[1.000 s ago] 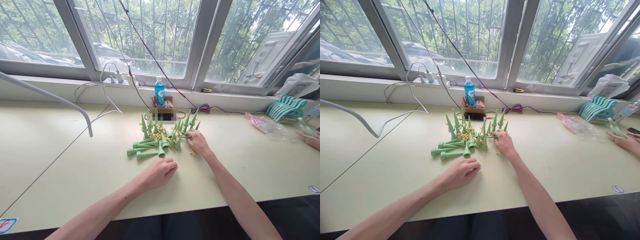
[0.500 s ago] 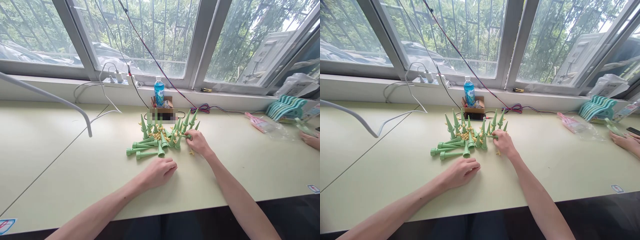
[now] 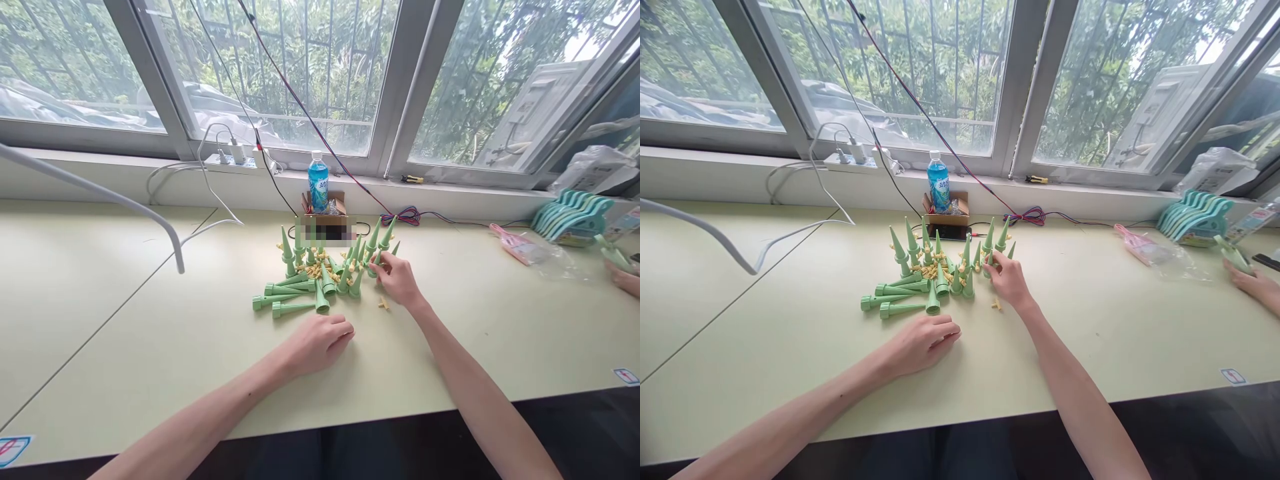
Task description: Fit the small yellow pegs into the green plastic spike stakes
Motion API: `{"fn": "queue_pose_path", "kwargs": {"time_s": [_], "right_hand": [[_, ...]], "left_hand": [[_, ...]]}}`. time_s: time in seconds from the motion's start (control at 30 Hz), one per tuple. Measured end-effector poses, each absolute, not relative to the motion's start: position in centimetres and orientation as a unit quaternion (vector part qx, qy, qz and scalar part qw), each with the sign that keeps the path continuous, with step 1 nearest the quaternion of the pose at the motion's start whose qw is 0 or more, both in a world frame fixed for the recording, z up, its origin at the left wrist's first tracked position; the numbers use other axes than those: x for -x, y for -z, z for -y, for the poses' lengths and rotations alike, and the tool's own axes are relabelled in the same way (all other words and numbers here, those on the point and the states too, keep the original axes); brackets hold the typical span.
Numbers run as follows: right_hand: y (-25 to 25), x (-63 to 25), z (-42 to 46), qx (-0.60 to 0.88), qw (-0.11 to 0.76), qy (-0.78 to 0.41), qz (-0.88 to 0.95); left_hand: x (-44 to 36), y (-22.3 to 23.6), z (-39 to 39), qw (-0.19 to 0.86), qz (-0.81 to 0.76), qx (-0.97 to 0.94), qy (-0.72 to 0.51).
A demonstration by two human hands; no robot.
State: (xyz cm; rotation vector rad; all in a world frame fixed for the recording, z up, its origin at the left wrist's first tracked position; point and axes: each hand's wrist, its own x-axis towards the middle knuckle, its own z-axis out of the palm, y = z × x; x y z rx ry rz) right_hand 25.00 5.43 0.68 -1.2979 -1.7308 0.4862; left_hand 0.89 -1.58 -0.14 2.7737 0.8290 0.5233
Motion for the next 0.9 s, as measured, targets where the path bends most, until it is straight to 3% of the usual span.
{"fn": "queue_pose_path", "kwargs": {"time_s": [0.23, 0.57, 0.7, 0.9], "right_hand": [[-1.0, -24.7, -5.1, 0.518, 0.513, -0.181, 0.660], [-1.7, -22.2, -2.5, 0.503, 0.602, 0.012, 0.620], [-1.3, -20.4, -1.2, 0.456, 0.601, 0.053, 0.654], [-0.5, -18.6, -0.4, 0.403, 0.519, -0.012, 0.754]], "left_hand": [[-0.9, 0.1, 1.5, 0.097, -0.278, -0.939, -0.180], [-0.8, 0.1, 1.7, 0.095, -0.281, -0.938, -0.180], [-0.9, 0.2, 1.7, 0.113, -0.305, -0.918, -0.225], [-0.9, 0.4, 1.4, 0.129, -0.389, -0.849, -0.333]]}}
